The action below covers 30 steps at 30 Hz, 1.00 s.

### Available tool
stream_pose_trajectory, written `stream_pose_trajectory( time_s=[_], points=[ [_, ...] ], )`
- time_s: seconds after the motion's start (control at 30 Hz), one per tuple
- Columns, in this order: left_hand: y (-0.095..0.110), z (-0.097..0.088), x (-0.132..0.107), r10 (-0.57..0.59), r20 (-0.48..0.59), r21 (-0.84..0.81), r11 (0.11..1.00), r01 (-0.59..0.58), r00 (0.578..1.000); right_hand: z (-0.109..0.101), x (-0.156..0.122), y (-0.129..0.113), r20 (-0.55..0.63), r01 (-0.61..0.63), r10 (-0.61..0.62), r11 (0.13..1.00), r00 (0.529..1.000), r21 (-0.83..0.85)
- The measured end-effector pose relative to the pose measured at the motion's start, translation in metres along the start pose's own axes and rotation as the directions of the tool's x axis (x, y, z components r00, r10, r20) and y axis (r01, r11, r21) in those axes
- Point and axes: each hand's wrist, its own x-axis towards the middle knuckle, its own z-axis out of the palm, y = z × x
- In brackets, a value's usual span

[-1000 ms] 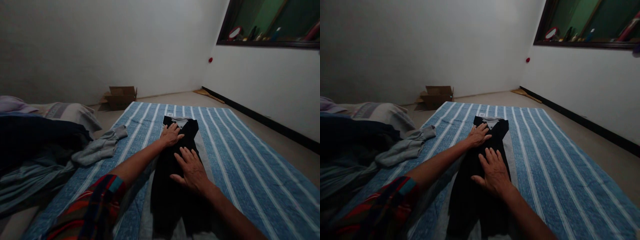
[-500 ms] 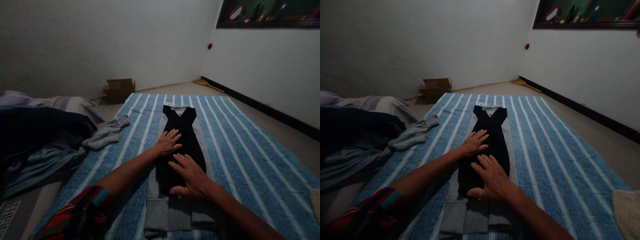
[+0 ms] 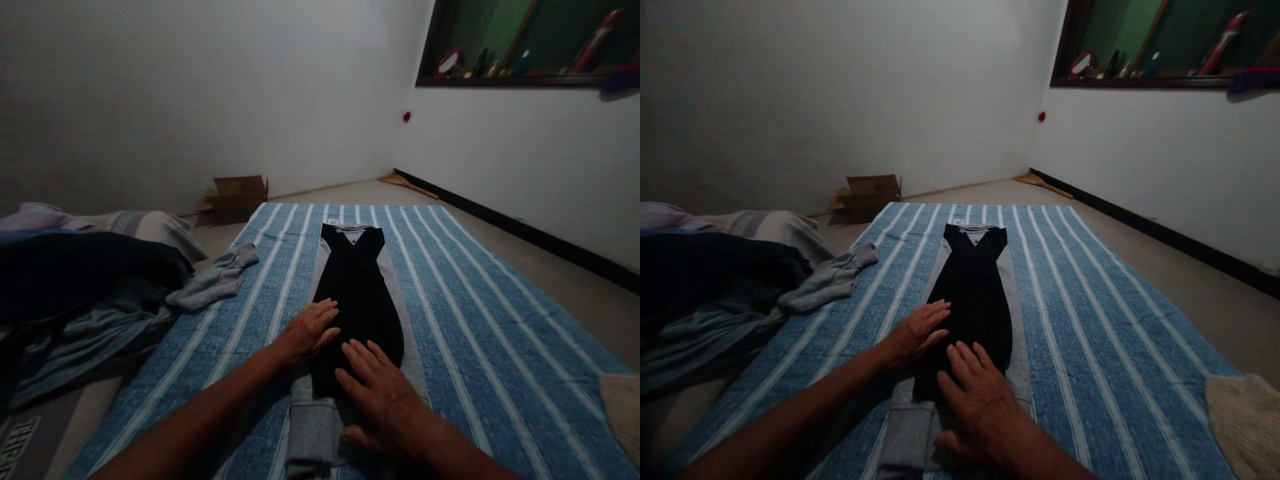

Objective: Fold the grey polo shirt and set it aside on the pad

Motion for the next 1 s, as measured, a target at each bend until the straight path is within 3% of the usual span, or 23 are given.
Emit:
stream_pose_trajectory(
  time_s=[0.13,0.23,0.33,0.5,0.7,0.87,1.0],
  points=[
    [0.011,-0.013,-0.017,0.063,-0.074,-0.022,0.998,-0.065,0.995,0.016,-0.013,-0.015,-0.113,0.103,-0.121,0.982,0.986,-0.156],
    [0.021,-0.02,-0.032,0.079,-0.046,-0.007,0.997,-0.079,0.996,0.035,-0.018,-0.023,-0.2,0.056,-0.116,0.958,0.973,-0.281],
    [0.029,-0.018,-0.043,0.069,0.003,0.006,0.998,-0.069,0.998,0.046,-0.017,-0.027,-0.223,0.025,-0.093,0.957,0.97,-0.29],
    [0.033,-0.01,-0.048,0.007,0.046,0.012,1.0,-0.007,0.999,0.048,-0.016,-0.036,-0.244,0.04,-0.127,0.943,0.961,-0.331],
    [0.032,-0.003,-0.051,-0.017,0.051,0.017,1.0,0.016,0.999,0.063,-0.019,-0.051,-0.463,-0.069,-0.103,0.938,0.88,-0.34],
    [0.033,0.001,-0.053,-0.005,-0.007,0.039,0.999,0.006,1.0,0.06,-0.019,-0.052,-0.403,-0.059,-0.086,0.94,0.911,-0.335],
    [0.037,-0.002,-0.05,0.024,-0.013,0.084,0.996,-0.023,1.0,0.048,-0.016,-0.049,-0.47,-0.037,-0.145,0.934,0.871,-0.356]
  ],
)
